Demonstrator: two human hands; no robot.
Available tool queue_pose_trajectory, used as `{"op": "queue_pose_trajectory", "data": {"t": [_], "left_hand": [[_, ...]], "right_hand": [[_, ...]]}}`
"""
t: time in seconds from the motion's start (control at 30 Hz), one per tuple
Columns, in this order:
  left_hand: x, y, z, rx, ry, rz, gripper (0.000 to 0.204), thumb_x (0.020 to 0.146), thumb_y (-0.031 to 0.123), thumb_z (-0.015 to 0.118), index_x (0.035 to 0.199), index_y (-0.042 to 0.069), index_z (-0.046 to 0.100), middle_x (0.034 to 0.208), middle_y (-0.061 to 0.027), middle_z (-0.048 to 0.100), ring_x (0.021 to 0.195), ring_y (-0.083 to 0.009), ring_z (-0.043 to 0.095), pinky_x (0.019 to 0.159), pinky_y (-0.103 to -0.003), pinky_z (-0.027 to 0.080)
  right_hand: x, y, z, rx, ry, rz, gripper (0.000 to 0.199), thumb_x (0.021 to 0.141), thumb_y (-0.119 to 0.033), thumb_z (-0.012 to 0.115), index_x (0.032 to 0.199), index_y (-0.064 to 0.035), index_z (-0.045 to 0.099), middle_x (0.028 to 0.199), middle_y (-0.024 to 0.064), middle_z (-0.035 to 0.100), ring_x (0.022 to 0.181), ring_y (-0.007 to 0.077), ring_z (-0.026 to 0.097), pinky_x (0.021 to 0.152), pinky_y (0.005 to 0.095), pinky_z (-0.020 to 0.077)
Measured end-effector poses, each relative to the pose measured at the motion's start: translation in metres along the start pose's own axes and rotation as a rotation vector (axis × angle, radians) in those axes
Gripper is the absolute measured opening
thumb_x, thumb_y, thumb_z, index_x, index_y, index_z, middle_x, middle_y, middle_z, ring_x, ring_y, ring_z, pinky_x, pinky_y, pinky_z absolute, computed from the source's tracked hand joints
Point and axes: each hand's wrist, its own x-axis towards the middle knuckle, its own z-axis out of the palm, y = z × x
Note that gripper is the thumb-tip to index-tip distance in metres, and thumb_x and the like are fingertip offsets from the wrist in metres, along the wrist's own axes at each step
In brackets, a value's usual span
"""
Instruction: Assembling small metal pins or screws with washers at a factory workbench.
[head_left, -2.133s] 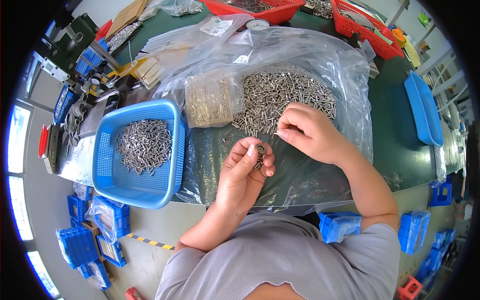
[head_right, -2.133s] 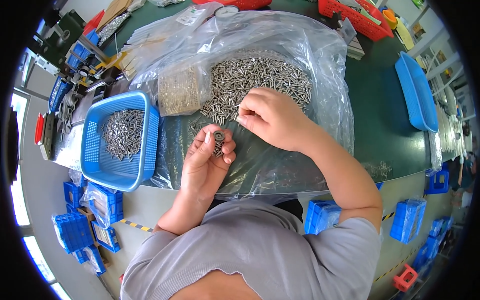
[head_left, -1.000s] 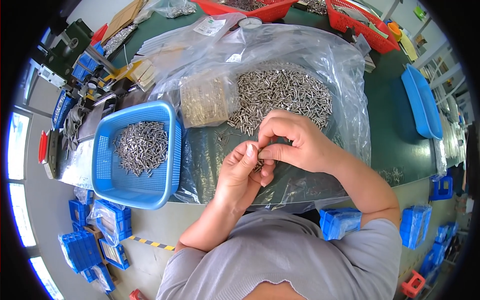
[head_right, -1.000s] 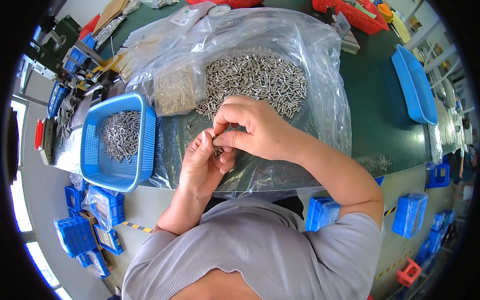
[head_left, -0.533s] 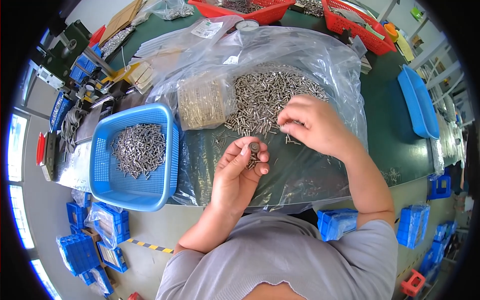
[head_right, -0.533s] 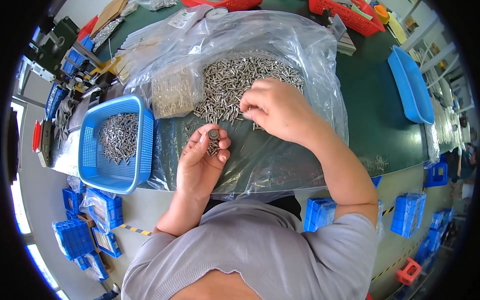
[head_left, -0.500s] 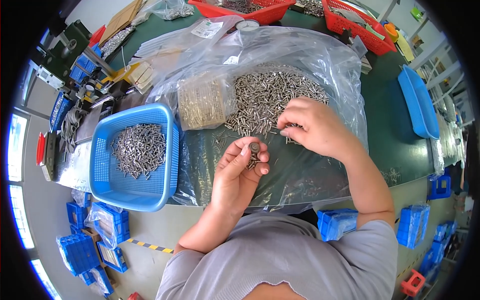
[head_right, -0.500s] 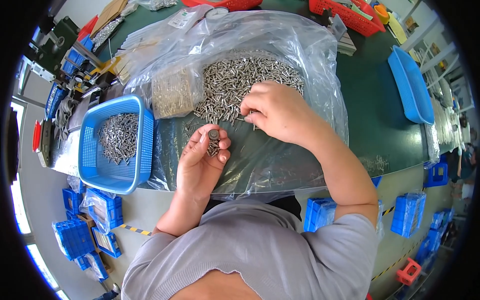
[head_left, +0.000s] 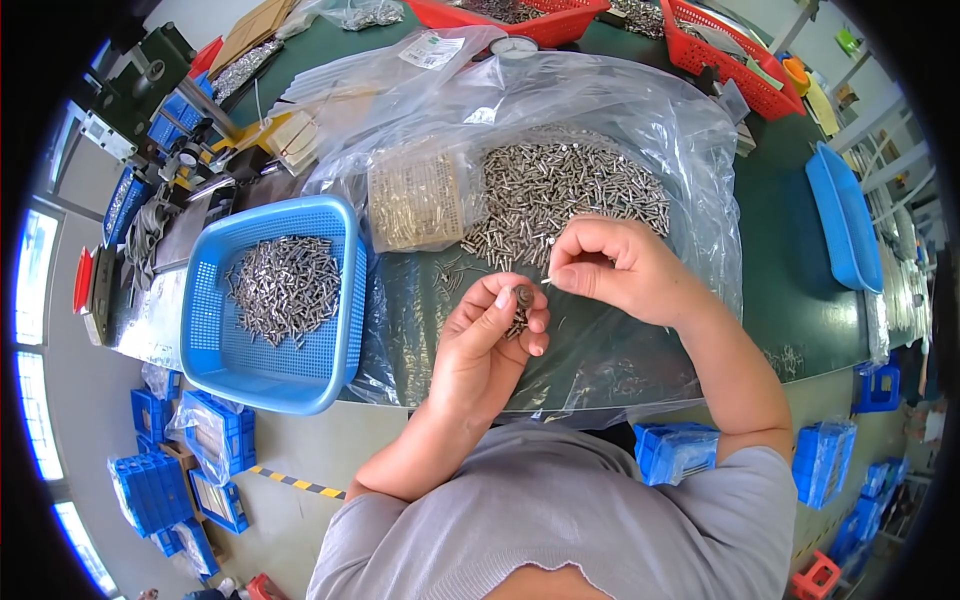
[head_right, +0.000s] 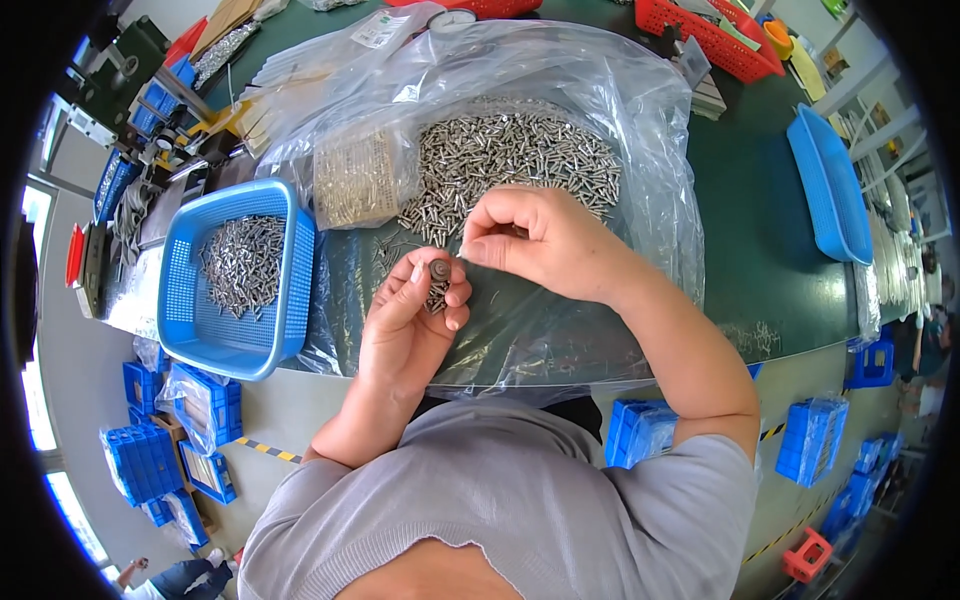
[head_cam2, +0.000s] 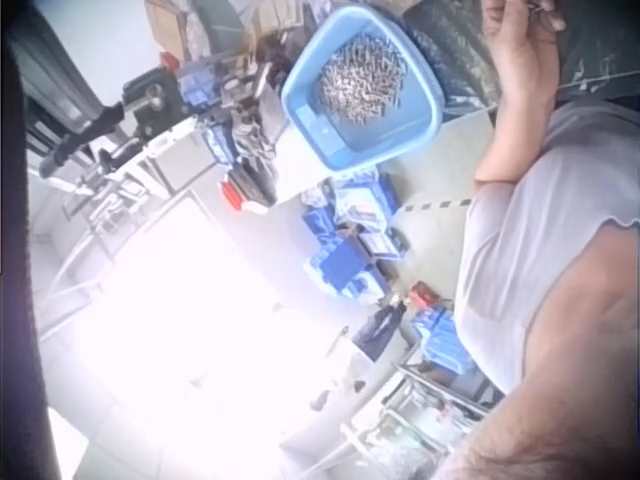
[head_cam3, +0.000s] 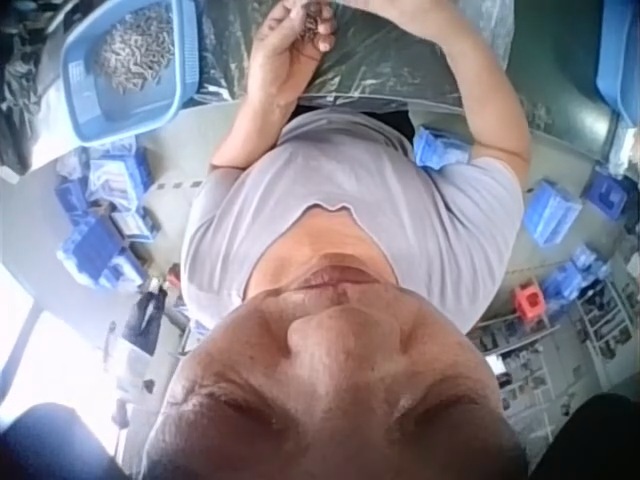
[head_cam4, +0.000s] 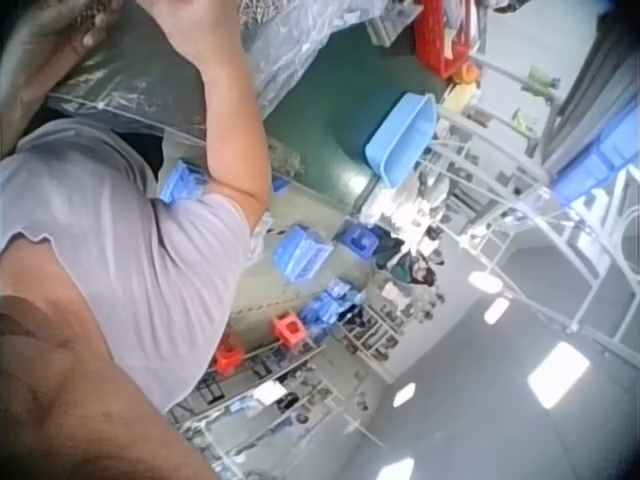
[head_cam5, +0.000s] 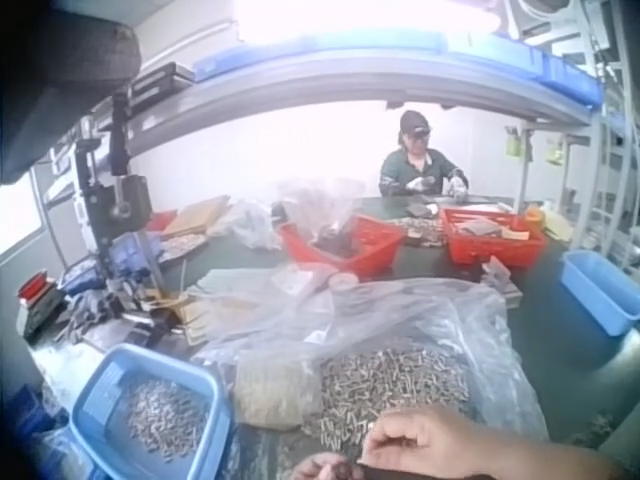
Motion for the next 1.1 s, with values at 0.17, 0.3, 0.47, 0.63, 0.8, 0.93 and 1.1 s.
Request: {"op": "queue_pose_trajectory", "data": {"t": [0.17,0.3,0.47,0.63,0.8,0.93,1.1], "left_hand": [[-0.001,-0.001,0.004,0.063,0.054,-0.014,0.016,0.093,0.015,0.055,0.105,0.003,0.056,0.092,-0.0092,0.062,0.079,-0.0156,0.059,0.065,-0.029,0.048],[-0.001,-0.001,0.005,0.072,0.058,-0.010,0.016,0.093,0.015,0.056,0.103,0.003,0.056,0.090,-0.0089,0.061,0.078,-0.0153,0.058,0.064,-0.028,0.048],[-0.001,-0.001,0.007,0.097,0.067,-0.009,0.015,0.093,0.015,0.056,0.102,0.003,0.057,0.087,-0.0068,0.060,0.077,-0.0149,0.057,0.063,-0.027,0.048],[0.000,-0.001,0.004,0.111,0.054,-0.010,0.016,0.093,0.016,0.056,0.101,0.003,0.057,0.084,-0.0056,0.059,0.074,-0.0141,0.056,0.060,-0.026,0.046],[0.000,0.001,0.003,0.105,0.023,-0.042,0.018,0.093,0.019,0.057,0.101,0.003,0.058,0.082,-0.0047,0.059,0.072,-0.0135,0.055,0.058,-0.026,0.045],[-0.001,0.000,0.007,0.107,0.061,-0.052,0.021,0.093,0.021,0.057,0.103,0.003,0.058,0.085,-0.0050,0.059,0.074,-0.0142,0.056,0.061,-0.027,0.046],[-0.001,-0.003,0.000,0.061,0.056,0.023,0.022,0.094,0.019,0.054,0.108,0.002,0.057,0.094,-0.0077,0.060,0.082,-0.0164,0.057,0.067,-0.029,0.048]], "right_hand": [[-0.002,-0.003,0.007,0.105,-0.060,0.027,0.010,0.086,-0.011,0.064,0.084,-0.0016,0.061,0.081,0.0027,0.058,0.077,0.0100,0.057,0.070,0.0257,0.0458],[-0.002,-0.003,0.010,0.109,-0.066,0.014,0.009,0.085,-0.010,0.065,0.083,-0.0029,0.061,0.081,0.0019,0.056,0.076,0.0098,0.057,0.069,0.0248,0.0458],[-0.002,-0.002,0.012,0.055,-0.046,-0.024,0.009,0.084,-0.009,0.066,0.083,-0.0026,0.060,0.081,0.0019,0.056,0.074,0.0102,0.057,0.067,0.0245,0.0460],[-0.001,-0.002,0.016,-0.009,-0.019,-0.062,0.010,0.081,-0.008,0.068,0.085,-0.0033,0.060,0.083,0.0021,0.057,0.077,0.0108,0.057,0.067,0.0252,0.0457],[0.003,0.005,0.020,-0.046,-0.009,-0.232,0.015,0.075,-0.006,0.072,0.085,-0.0051,0.061,0.086,0.0044,0.057,0.083,0.0154,0.057,0.072,0.0285,0.0457],[0.001,0.001,0.016,-0.113,0.041,-0.191,0.018,0.072,-0.006,0.074,0.085,-0.0044,0.061,0.086,0.0052,0.058,0.083,0.0178,0.058,0.072,0.0294,0.0462],[-0.001,0.001,0.013,0.042,0.003,-0.182,0.009,0.078,-0.005,0.070,0.084,-0.0033,0.063,0.085,0.0033,0.059,0.078,0.0145,0.058,0.071,0.0269,0.0460]]}}
